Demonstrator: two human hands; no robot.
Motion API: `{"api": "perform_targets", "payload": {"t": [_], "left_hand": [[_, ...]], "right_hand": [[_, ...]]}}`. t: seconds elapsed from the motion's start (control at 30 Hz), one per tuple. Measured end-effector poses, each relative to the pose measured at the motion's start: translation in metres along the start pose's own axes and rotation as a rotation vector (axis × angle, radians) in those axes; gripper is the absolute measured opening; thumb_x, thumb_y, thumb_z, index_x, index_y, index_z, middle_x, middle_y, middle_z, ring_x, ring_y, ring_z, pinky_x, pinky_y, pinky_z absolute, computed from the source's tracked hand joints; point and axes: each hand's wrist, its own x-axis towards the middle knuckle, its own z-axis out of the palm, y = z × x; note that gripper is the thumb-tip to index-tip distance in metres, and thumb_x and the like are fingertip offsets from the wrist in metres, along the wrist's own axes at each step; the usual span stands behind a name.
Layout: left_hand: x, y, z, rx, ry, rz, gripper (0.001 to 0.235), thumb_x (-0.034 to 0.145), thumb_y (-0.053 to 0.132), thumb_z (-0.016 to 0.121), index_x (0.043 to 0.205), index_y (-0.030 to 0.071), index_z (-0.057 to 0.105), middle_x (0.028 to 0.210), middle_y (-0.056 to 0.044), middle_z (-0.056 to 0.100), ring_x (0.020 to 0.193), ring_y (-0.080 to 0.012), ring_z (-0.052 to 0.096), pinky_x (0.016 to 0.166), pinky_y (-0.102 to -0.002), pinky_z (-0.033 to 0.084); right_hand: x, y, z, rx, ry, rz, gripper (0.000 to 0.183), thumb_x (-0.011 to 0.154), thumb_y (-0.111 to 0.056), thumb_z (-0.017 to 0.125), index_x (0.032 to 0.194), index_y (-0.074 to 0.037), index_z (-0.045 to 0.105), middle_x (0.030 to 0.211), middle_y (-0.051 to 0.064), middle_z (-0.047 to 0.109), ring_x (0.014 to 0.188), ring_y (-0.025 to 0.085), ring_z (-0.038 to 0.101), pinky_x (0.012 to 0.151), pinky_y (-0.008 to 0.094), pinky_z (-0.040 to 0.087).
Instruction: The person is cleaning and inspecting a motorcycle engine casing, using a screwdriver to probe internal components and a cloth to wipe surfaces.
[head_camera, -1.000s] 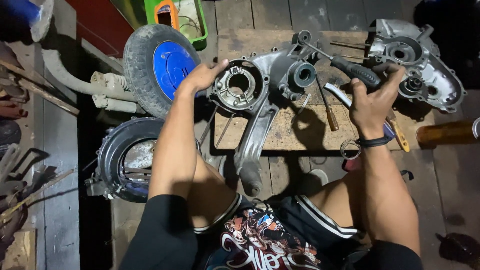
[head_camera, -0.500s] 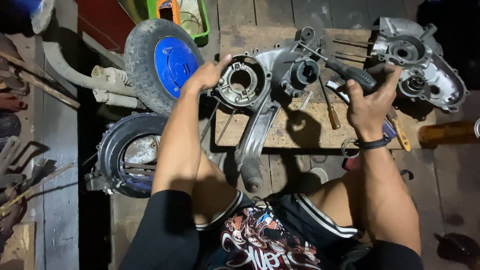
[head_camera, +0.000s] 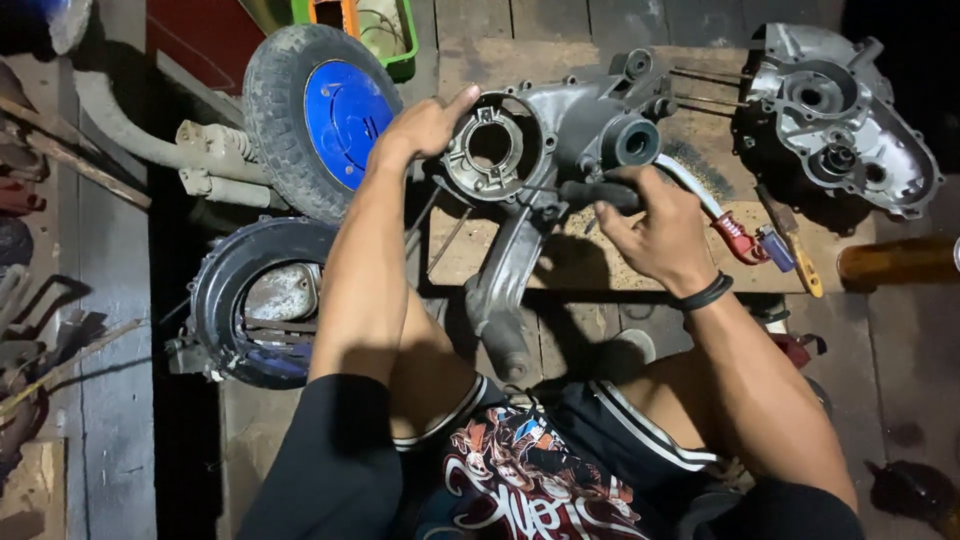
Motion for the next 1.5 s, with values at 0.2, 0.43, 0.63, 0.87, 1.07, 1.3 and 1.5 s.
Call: {"api": "perform_targets", "payload": {"t": [0.2,0.43,0.63,0.87,1.07,1.3,1.5], "left_hand": [[-0.002,-0.001,0.002,-0.001,0.017,-0.024,0.070,0.096,0.080,0.018,0.056,0.024,0.027,0.053,0.007,0.023,0.043,-0.0091,0.025,0.069,-0.032,0.050],[-0.006,-0.001,0.004,-0.007,-0.007,-0.074,0.070,0.095,0.079,0.009,0.057,0.023,0.030,0.055,0.003,0.029,0.044,-0.0088,0.028,0.073,-0.032,0.055],[-0.007,0.004,0.006,0.001,-0.016,-0.118,0.076,0.092,0.077,0.004,0.064,0.019,0.044,0.079,-0.010,0.065,0.055,-0.0112,0.050,0.099,-0.035,0.055],[-0.005,0.005,0.003,-0.019,-0.016,-0.165,0.075,0.090,0.081,0.006,0.064,0.020,0.040,0.069,-0.003,0.047,0.054,-0.0117,0.038,0.082,-0.031,0.052],[-0.006,0.009,0.001,0.010,-0.022,-0.158,0.088,0.089,0.081,0.004,0.082,0.011,0.057,0.082,-0.010,0.054,0.063,-0.0151,0.045,0.078,-0.030,0.048],[0.000,0.006,0.004,0.009,-0.033,-0.138,0.090,0.090,0.080,0.003,0.076,0.012,0.060,0.070,-0.004,0.051,0.054,-0.0115,0.034,0.065,-0.025,0.042],[-0.019,0.023,-0.001,0.036,-0.016,-0.154,0.107,0.085,0.080,0.003,0.123,0.004,0.068,0.135,-0.022,0.062,0.079,-0.0167,0.063,0.082,-0.027,0.051]], "right_hand": [[0.003,-0.010,0.017,0.032,-0.120,0.042,0.032,0.105,-0.030,0.067,0.114,-0.004,0.050,0.094,0.017,0.074,0.062,0.025,0.067,0.047,0.034,0.058],[-0.002,0.000,0.041,-0.008,-0.207,0.077,0.035,0.107,-0.035,0.065,0.110,-0.007,0.045,0.062,0.002,0.048,0.044,0.014,0.041,0.037,0.026,0.042],[-0.001,0.002,0.048,0.098,-0.211,0.039,0.032,0.106,-0.029,0.067,0.116,-0.005,0.048,0.071,0.009,0.063,0.044,0.018,0.051,0.038,0.027,0.049],[0.002,0.009,0.055,0.090,-0.212,0.026,0.033,0.105,-0.030,0.068,0.112,-0.008,0.043,0.069,0.008,0.061,0.044,0.018,0.047,0.036,0.028,0.043],[0.004,0.012,0.055,0.093,-0.202,0.015,0.032,0.106,-0.031,0.066,0.111,-0.007,0.045,0.071,0.008,0.063,0.045,0.017,0.048,0.037,0.027,0.044],[-0.001,0.017,0.059,0.052,-0.187,0.005,0.033,0.106,-0.035,0.066,0.109,-0.008,0.046,0.063,0.003,0.055,0.041,0.012,0.038,0.034,0.023,0.039],[0.003,0.010,0.053,0.027,-0.183,-0.024,0.033,0.107,-0.034,0.064,0.110,-0.007,0.045,0.075,0.009,0.067,0.043,0.015,0.046,0.034,0.025,0.043]]}}
